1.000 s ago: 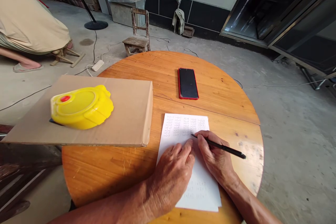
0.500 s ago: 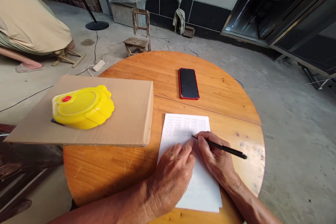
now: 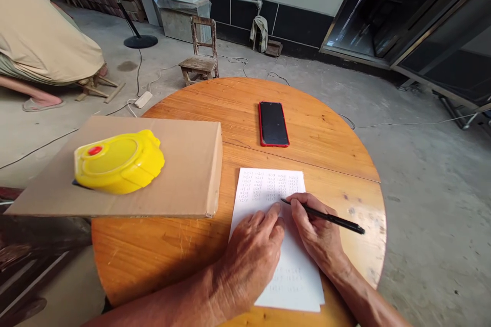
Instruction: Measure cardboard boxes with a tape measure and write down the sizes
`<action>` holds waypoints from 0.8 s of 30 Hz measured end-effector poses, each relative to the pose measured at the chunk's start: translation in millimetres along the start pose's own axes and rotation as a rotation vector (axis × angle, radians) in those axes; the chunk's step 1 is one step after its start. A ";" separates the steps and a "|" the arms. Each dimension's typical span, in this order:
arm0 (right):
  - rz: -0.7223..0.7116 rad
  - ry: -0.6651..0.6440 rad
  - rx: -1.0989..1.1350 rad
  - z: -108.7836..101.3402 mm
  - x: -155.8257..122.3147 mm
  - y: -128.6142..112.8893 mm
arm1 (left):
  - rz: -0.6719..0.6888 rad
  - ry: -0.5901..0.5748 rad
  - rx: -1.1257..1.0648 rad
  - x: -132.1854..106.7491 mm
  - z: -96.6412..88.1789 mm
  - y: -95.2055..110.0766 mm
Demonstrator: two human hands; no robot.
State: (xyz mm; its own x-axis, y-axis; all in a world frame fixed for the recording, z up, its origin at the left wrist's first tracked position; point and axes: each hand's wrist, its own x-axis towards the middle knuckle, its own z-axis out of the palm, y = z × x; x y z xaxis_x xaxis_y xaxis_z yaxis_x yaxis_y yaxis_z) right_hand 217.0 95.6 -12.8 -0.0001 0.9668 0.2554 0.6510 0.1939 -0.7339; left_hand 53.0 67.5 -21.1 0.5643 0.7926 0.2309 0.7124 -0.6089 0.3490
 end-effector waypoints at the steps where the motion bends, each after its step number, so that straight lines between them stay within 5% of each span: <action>1: -0.002 0.000 -0.005 -0.2 0.1 0.0 | -0.001 -0.001 0.001 0.1 0.1 0.2; 24: -0.043 0.011 -0.006 2.9 0.3 2.9 | 0.010 -0.013 0.004 0.8 1.5 -1.5</action>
State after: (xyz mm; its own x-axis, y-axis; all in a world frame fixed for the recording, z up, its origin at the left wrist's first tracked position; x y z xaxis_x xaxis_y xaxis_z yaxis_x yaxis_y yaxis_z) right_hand 216.6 96.9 -16.7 -0.0199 0.9558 0.2932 0.6553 0.2339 -0.7182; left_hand 53.0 68.9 -22.8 0.5770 0.7859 0.2223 0.7083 -0.6170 0.3430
